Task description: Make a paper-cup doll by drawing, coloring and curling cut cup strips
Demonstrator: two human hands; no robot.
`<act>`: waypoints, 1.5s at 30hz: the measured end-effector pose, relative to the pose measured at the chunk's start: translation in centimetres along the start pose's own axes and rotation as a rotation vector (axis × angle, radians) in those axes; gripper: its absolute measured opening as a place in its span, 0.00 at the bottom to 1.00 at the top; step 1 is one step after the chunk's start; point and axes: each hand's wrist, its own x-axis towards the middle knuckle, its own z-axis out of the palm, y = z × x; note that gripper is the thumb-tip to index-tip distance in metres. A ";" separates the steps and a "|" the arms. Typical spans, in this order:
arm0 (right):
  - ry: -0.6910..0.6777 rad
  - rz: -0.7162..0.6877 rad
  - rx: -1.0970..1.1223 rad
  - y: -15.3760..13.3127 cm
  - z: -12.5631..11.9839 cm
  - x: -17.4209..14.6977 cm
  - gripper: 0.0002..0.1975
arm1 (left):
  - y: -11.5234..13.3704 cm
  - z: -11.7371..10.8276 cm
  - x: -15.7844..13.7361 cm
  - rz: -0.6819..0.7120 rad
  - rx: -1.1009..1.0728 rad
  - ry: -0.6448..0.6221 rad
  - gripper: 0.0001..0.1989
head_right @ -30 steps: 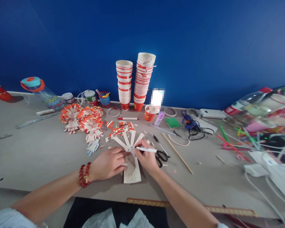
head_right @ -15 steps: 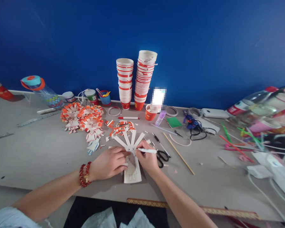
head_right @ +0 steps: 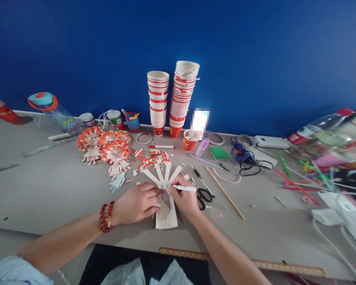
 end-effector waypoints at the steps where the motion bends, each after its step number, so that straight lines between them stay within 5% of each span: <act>1: -0.004 -0.003 0.001 0.0 0.0 0.0 0.06 | 0.0 0.0 0.0 0.000 0.001 0.002 0.11; 45: -0.024 -0.003 -0.024 0.0 0.0 0.1 0.05 | 0.0 -0.1 0.1 0.000 0.007 0.003 0.11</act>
